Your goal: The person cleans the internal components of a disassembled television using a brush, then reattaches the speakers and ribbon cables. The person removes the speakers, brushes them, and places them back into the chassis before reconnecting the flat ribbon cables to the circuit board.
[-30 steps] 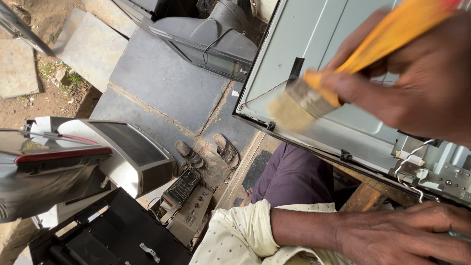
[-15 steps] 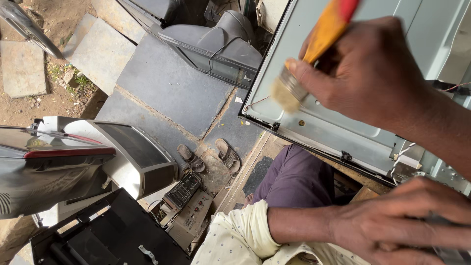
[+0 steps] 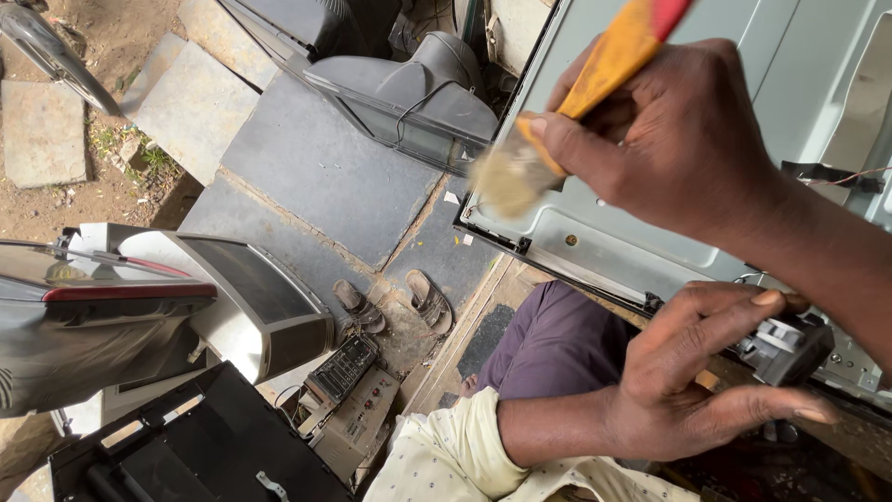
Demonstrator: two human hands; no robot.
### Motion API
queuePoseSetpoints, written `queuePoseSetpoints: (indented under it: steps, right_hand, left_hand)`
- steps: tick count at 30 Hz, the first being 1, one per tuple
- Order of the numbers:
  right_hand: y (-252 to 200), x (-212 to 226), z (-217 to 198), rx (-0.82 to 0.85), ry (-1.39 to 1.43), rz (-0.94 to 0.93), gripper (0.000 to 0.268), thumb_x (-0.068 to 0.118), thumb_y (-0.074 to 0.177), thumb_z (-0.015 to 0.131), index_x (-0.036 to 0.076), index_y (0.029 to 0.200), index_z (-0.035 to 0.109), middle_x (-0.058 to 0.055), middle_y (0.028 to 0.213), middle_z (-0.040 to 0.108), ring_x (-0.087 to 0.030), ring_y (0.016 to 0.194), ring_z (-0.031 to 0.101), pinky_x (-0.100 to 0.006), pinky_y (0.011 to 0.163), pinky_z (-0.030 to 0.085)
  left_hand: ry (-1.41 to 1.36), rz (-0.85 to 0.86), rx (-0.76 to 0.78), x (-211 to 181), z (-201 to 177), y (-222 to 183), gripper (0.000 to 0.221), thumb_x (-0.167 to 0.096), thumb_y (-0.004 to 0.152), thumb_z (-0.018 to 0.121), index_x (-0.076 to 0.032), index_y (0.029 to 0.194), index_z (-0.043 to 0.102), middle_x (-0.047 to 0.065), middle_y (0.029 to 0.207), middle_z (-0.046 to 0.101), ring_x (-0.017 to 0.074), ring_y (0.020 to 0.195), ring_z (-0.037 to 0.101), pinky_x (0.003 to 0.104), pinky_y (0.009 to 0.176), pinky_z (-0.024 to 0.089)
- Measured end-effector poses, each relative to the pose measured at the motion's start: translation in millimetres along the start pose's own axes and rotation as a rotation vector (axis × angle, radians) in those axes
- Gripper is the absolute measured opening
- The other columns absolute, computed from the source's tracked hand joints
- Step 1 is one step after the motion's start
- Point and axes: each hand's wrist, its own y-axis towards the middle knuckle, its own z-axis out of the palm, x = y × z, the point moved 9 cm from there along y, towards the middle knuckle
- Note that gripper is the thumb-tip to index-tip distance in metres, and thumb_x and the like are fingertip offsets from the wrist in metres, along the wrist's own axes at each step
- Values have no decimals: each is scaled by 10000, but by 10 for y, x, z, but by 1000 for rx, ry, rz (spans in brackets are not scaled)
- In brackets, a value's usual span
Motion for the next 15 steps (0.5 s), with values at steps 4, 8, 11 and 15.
queuePoseSetpoints:
  steps: [4, 8, 11, 15]
  right_hand:
    - [38, 69, 135, 79, 35, -95, 265, 221, 977, 705, -42, 964, 731, -108, 689, 724, -151, 525, 701, -270, 505, 591]
    - [110, 29, -153, -185, 13, -146, 242, 164, 1132, 679, -74, 1092, 692, -132, 837, 736, -150, 696, 739, -263, 635, 615]
    - [157, -254, -46, -42, -381, 122, 306, 228, 1071, 715, -33, 912, 707, -128, 637, 691, -186, 594, 707, -299, 566, 596]
    - [88, -234, -113, -158, 0, 23, 208, 177, 996, 681, -16, 923, 662, -115, 793, 707, -171, 706, 730, -284, 627, 618]
  left_hand:
    - [-110, -33, -16, 69, 16, 23, 705, -272, 963, 818, -75, 1537, 460, 106, 1350, 559, 177, 1277, 611, 317, 1117, 565]
    - [-40, 7, -17, -14, 11, 2, 695, -248, 985, 815, -69, 1537, 432, 116, 1374, 559, 174, 1286, 602, 304, 1120, 551]
    - [-51, -16, -2, -37, -5, 35, 720, -243, 989, 808, -55, 1570, 427, 132, 1381, 548, 186, 1299, 595, 323, 1142, 546]
    - [4, 19, 18, -62, 22, 69, 730, -233, 970, 807, -50, 1556, 412, 137, 1374, 553, 194, 1287, 592, 313, 1127, 543]
